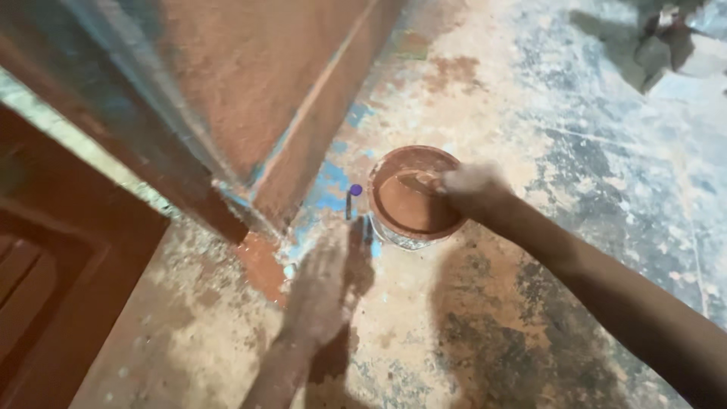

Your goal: The person paints the vertical door frame with a brush, repeatedly dipping the brush into a bucket of brown paint and applying it to the frame. The person holds the door with the left hand while painting with the right hand.

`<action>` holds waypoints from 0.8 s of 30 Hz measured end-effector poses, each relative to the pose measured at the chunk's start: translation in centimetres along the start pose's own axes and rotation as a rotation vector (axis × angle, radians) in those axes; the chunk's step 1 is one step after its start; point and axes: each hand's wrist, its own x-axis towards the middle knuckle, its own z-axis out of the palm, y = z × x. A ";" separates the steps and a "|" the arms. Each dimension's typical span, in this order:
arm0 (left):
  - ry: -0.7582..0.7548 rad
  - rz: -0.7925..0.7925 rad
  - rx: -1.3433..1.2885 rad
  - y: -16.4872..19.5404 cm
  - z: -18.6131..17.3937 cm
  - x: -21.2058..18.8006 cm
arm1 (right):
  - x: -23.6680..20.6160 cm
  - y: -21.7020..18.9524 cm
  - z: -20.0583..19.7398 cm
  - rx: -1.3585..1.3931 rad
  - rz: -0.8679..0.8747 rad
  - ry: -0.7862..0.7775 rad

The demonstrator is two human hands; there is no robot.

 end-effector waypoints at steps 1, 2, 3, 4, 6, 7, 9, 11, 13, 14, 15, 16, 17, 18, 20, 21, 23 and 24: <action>0.042 0.061 -0.035 1.1 0.4 0.5 | 0.5 -0.2 1.3 -0.102 -0.056 0.019; 0.078 0.123 -0.076 1.8 0.7 0.8 | 0.8 -0.5 2.5 -0.204 -0.113 0.031; 0.077 0.160 -0.094 2.4 1.0 1.1 | 1.1 -0.6 3.4 -0.121 -0.081 -0.019; 0.083 0.194 -0.112 2.8 1.3 1.3 | 1.5 -0.6 4.0 -0.040 -0.051 -0.063; 0.071 0.212 -0.123 3.2 1.8 2.6 | 2.5 0.1 4.4 -0.018 -0.058 -0.135; 0.041 0.199 -0.115 3.3 2.0 3.3 | 3.0 0.6 4.3 -0.071 -0.093 -0.173; -0.017 0.168 -0.121 3.2 2.5 4.2 | 3.8 1.8 3.7 -0.086 -0.062 -0.277; -0.063 0.134 -0.131 2.7 2.6 5.0 | 4.3 2.6 3.0 -0.011 0.077 -0.391; -0.071 0.093 -0.129 2.2 2.4 5.4 | 4.4 3.0 2.5 0.065 0.054 -0.431; -0.078 0.071 -0.128 2.0 2.2 5.4 | 4.1 2.9 2.4 0.105 0.043 -0.453; -0.091 0.061 -0.099 1.9 2.0 5.5 | 4.2 2.9 2.4 0.155 0.048 -0.461; -0.106 0.051 -0.069 1.9 1.8 5.6 | 4.3 2.8 2.5 0.206 0.054 -0.471; -0.117 0.043 -0.040 2.0 1.6 5.6 | 4.3 2.6 2.6 0.254 0.061 -0.477; -0.076 0.081 -0.083 2.2 1.4 5.6 | 4.4 2.5 2.8 0.256 -0.049 -0.396; 0.009 0.156 -0.175 2.5 1.2 5.3 | 4.8 2.2 3.4 0.250 -0.270 -0.235; -0.034 0.135 -0.136 2.6 1.0 5.2 | 5.0 2.2 3.7 0.255 -0.205 -0.308; -0.130 0.089 -0.049 2.6 0.6 4.8 | 5.4 2.1 4.5 0.273 -0.075 -0.454; -0.101 0.084 -0.082 2.5 0.4 4.3 | 5.6 2.1 5.0 0.281 -0.093 -0.442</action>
